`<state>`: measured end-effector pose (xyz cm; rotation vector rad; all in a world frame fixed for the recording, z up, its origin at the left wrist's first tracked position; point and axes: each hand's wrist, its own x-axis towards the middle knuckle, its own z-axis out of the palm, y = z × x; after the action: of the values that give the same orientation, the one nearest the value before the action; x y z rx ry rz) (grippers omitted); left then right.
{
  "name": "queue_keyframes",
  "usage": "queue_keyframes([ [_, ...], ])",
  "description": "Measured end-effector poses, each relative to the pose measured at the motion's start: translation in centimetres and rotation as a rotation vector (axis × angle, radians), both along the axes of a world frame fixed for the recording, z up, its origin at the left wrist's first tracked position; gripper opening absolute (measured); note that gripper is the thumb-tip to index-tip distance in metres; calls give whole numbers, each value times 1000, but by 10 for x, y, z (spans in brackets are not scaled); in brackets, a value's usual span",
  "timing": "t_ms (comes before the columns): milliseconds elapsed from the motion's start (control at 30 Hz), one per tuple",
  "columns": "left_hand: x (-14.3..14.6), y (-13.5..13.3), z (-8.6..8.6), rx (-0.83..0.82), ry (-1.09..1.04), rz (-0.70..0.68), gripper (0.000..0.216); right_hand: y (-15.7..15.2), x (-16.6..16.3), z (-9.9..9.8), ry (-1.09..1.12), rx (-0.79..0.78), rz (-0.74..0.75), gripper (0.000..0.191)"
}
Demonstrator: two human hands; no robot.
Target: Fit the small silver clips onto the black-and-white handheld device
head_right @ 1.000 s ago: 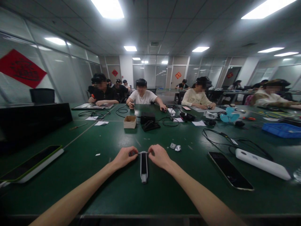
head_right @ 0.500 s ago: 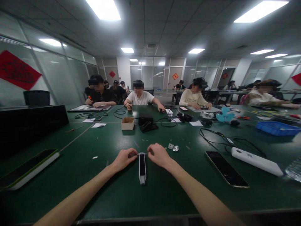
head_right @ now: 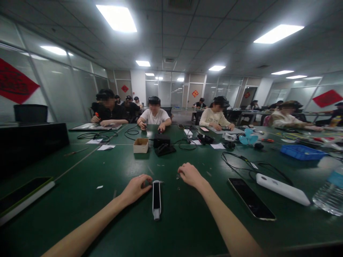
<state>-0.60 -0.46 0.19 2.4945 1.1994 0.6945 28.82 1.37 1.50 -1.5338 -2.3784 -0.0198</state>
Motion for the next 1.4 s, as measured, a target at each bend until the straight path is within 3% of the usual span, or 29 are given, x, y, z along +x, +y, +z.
queue_keyframes([
  [800, 0, 2, -3, 21, 4, 0, 22, 0, -7, 0, -103, -38, -19, 17],
  [1233, 2, 3, -8, 50, 10, 15, 22, 3, -25, 8, -358, -47, -42, 21],
  [1400, 1, 2, -6, 42, 10, 9, 23, 1, -25, 8, -356, -43, -36, 23],
])
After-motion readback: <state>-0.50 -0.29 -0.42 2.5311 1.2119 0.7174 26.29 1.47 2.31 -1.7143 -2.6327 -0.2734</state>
